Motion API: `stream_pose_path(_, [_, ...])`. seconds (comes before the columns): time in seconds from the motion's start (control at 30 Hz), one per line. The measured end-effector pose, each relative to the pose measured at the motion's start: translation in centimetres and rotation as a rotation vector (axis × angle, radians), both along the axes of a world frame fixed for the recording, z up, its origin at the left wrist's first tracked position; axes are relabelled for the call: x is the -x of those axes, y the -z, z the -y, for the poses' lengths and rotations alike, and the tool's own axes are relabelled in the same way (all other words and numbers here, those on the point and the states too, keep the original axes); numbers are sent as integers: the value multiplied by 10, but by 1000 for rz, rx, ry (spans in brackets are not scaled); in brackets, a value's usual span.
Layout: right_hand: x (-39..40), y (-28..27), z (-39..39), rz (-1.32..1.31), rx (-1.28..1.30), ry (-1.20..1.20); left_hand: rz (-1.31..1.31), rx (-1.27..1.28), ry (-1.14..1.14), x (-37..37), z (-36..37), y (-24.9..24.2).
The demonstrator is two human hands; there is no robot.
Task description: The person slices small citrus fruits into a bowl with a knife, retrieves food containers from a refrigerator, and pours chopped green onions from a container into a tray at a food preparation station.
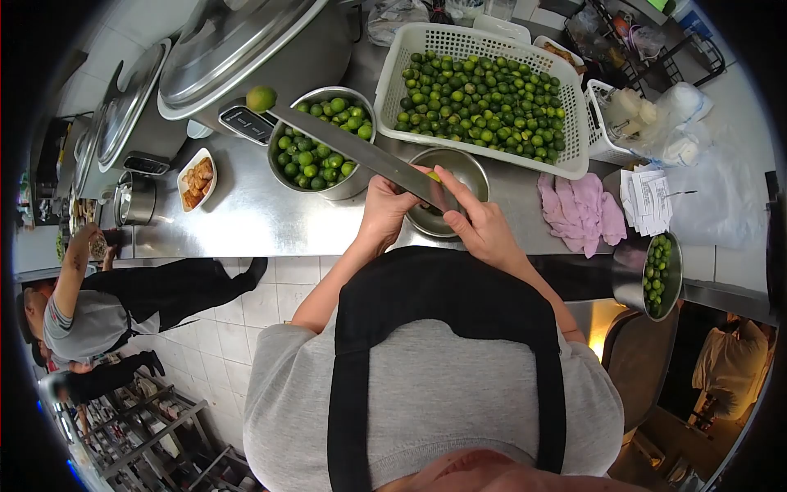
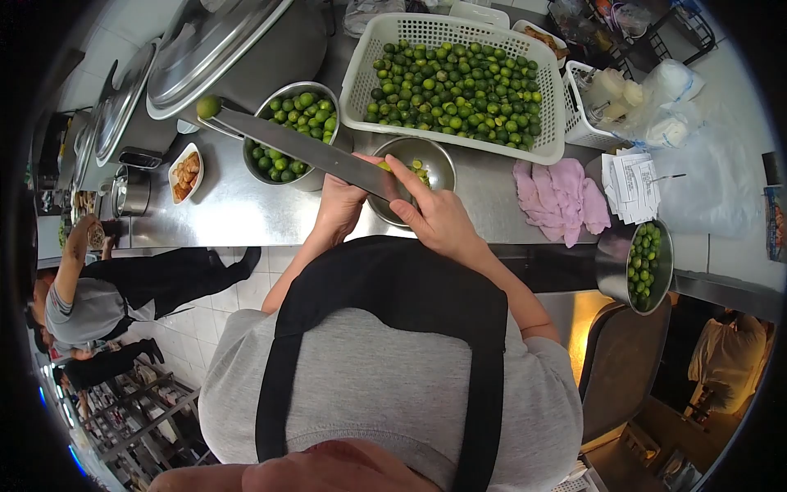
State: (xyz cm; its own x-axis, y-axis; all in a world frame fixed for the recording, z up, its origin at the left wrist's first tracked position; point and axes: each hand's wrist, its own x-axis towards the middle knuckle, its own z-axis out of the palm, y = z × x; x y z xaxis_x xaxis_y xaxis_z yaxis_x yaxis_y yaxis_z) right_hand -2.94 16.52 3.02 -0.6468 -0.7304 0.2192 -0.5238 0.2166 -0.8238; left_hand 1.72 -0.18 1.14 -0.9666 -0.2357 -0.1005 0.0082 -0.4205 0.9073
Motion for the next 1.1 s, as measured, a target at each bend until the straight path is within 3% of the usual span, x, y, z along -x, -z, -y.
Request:
stream_pose_path(0.1, [1,0,0,43,70,14,-32,5,43,0,2,7])
stream_pose_path(0.17, [6,2,-1,307,68,25,-39,-41,78,0,3,11])
stream_pose_path(0.27, [6,-7,-5,497,66,14,64,-198,41,3,4,3])
stream_pose_path(0.7, [2,12,-2,-19,-1,-5,41,-266,-6,0,2,18])
stream_pose_path(0.9, [0,33,-30,75,-62,66,-18,-346,-50,-1,12,6])
stream_pose_path(1.1, [-2,23,-23,237,-95,77,-88,-120,-50,7,14,8])
